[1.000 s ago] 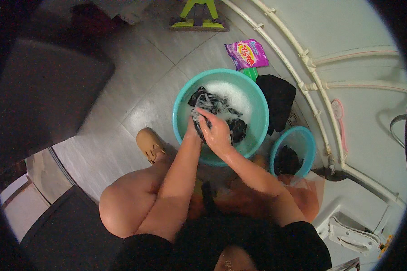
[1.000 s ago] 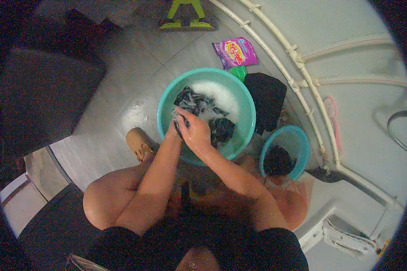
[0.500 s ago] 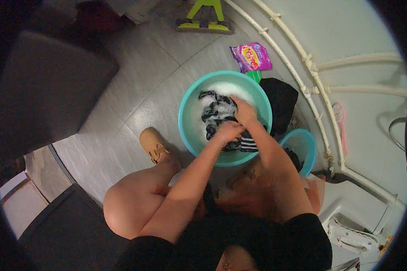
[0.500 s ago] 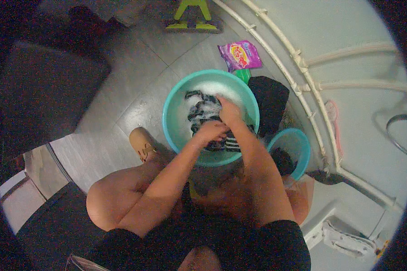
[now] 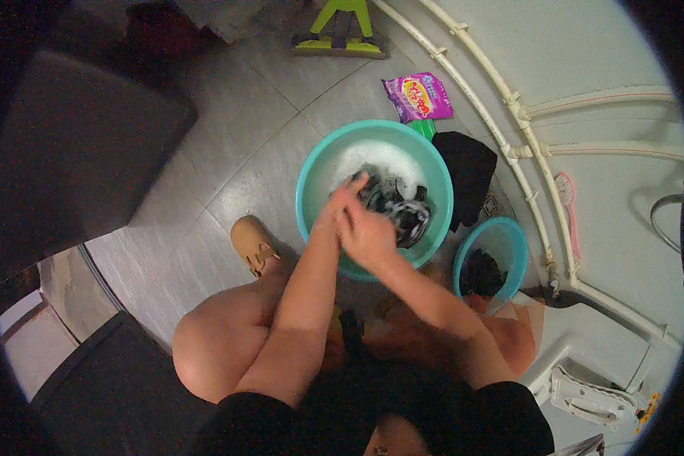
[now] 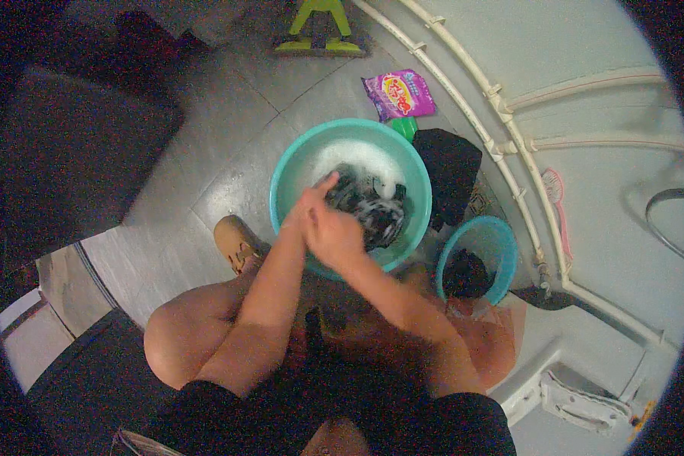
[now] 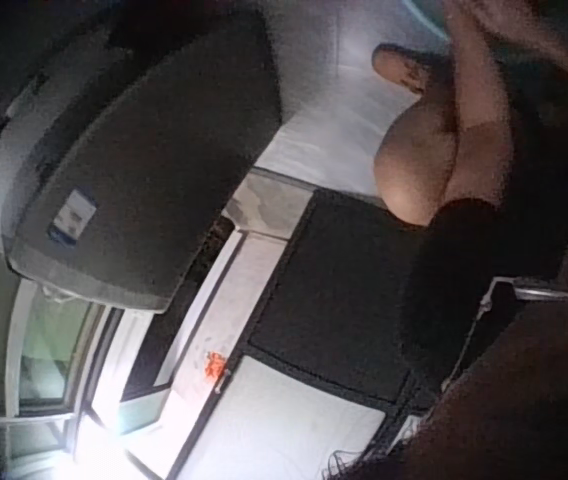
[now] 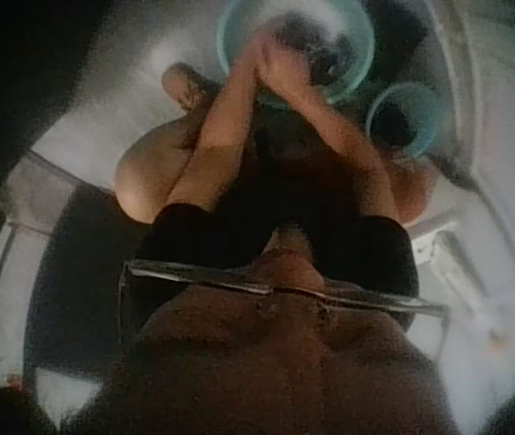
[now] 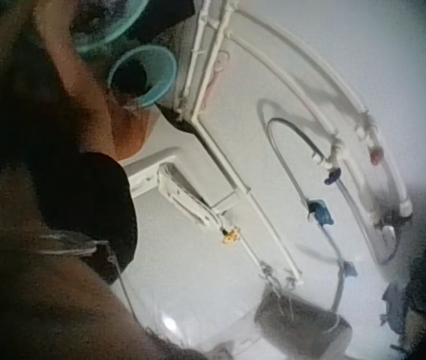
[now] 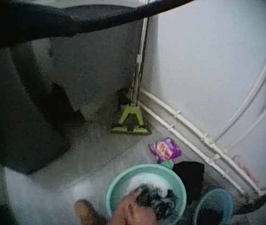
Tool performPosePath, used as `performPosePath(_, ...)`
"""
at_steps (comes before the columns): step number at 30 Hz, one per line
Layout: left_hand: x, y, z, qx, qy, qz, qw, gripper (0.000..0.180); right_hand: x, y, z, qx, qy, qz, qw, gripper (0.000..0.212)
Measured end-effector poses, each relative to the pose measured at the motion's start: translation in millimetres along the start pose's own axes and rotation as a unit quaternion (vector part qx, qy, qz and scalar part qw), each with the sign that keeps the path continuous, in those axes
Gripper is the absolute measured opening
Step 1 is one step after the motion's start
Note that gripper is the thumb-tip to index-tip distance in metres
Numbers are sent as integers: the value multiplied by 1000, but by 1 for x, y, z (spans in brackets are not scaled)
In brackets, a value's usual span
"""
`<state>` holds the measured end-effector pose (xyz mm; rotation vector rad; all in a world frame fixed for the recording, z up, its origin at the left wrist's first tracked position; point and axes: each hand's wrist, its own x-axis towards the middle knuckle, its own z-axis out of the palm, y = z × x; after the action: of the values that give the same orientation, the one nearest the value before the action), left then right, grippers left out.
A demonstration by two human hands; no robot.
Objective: The person sits on the floor and hand-washes dark clothing in a turquoise basin filled with soapy water. They repeatedly submerge, agitate, and wring the garments, then transfer them to a second basin.
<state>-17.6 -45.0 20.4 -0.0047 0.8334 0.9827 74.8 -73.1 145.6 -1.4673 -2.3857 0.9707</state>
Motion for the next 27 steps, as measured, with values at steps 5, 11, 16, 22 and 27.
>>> performPosePath(5,-13,-16,3,103,147,22,983,36,11,36,23,-2,58,-39,998,35)
performPosePath(11,6,-51,3,-65,177,-47,981,42,37,83,24,62,175,116,976,29)
performPosePath(16,8,-55,-27,-123,211,21,970,44,27,37,43,125,122,42,984,23)
performPosePath(22,16,-31,21,-53,167,4,985,72,72,201,15,-110,-9,139,984,36)
performPosePath(27,-16,3,32,126,361,88,920,59,97,229,20,-75,-15,78,994,56)
